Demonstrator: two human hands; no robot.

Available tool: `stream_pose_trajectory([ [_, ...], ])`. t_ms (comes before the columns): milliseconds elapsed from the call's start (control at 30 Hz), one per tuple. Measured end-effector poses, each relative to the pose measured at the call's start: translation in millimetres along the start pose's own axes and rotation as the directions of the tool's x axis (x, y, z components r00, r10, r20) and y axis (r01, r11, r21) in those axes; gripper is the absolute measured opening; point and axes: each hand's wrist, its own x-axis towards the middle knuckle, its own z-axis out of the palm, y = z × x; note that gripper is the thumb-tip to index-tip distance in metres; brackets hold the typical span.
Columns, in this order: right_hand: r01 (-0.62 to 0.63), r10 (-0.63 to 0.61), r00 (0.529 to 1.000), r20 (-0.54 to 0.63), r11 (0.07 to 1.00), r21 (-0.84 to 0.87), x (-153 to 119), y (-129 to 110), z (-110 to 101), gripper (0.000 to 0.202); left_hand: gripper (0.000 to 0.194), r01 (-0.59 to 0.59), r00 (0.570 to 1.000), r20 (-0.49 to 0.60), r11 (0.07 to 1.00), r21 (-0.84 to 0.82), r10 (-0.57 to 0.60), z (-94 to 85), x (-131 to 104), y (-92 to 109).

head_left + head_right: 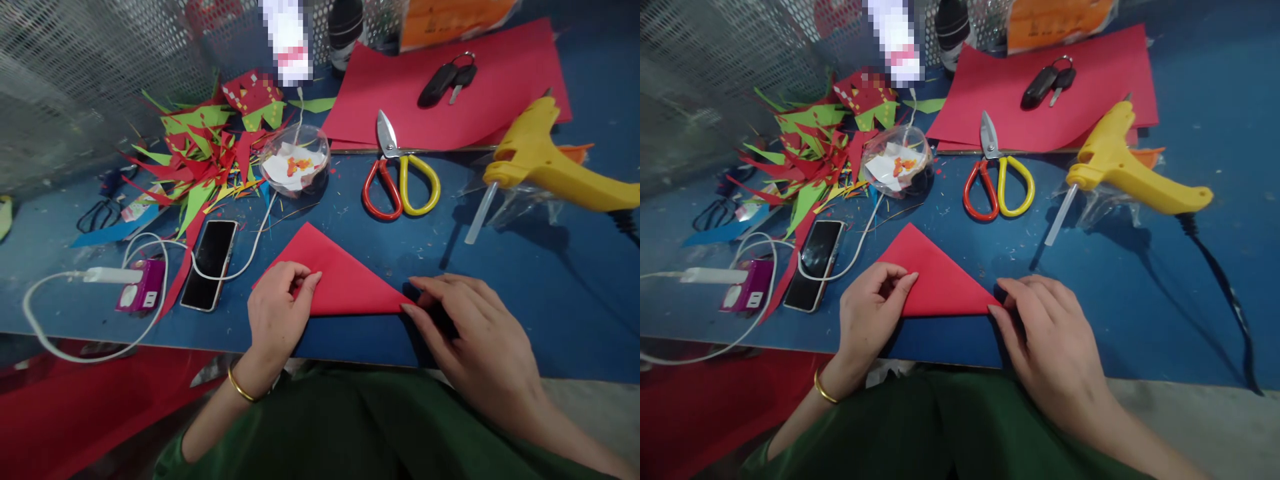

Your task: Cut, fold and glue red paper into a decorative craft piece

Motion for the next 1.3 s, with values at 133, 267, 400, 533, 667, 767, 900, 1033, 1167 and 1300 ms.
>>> stream_pose_trajectory([
  [133,0.011,-0.011,1.0,-0.01,1.0,-0.003,0,0,1,0.027,0.013,0.007,1.0,-0.01,1.0,0.022,-0.007,0.9,1,1],
  [267,0.007,-0.007,1.0,0.007,1.0,-0.003,1,0,0,0.027,0.014,-0.002,1.0,-0.016,0.999,0.038,0.002,0.9,2,2],
  [400,0.012,-0.012,1.0,0.0,1.0,-0.003,1,0,0,0.026,0.013,-0.018,0.999,-0.029,0.999,0.046,0.019,1.5,2,2],
  [533,0.006,-0.006,1.0,0.003,1.0,-0.005,1,0,0,0.025,0.014,-0.022,0.999,-0.039,0.999,0.045,0.023,2.3,2,0],
  [667,0.014,-0.014,1.0,-0.012,1.0,0.014,0,1,-1,0.022,0.017,-0.008,1.0,-0.027,0.999,-0.043,0.007,-0.8,2,0],
  [767,0.034,-0.033,0.999,-0.04,0.999,0.033,-1,1,-1,0.018,0.034,0.058,0.998,0.032,0.979,-0.196,-0.052,-7.0,-2,0],
  [900,0.091,-0.085,0.991,-0.106,0.994,0.055,-5,-2,-2,0.015,0.039,0.082,0.987,0.156,0.919,-0.385,-0.023,-18.9,-11,1],
  [1033,0.157,-0.147,0.986,-0.08,0.978,0.136,-4,-1,-10,0.035,0.024,-0.046,0.98,0.138,0.848,-0.528,0.14,-34.3,-16,1],
  [1167,0.277,-0.275,0.961,-0.034,0.951,0.134,12,4,-21,0.051,0.039,-0.176,0.966,0.045,0.776,-0.606,0.254,-43.6,-13,-2],
  [1300,0.5,-0.503,0.863,0.037,0.863,0.076,30,2,-22,0.043,0.052,-0.317,0.927,-0.054,0.702,-0.638,0.371,-41.1,-5,-8],
])
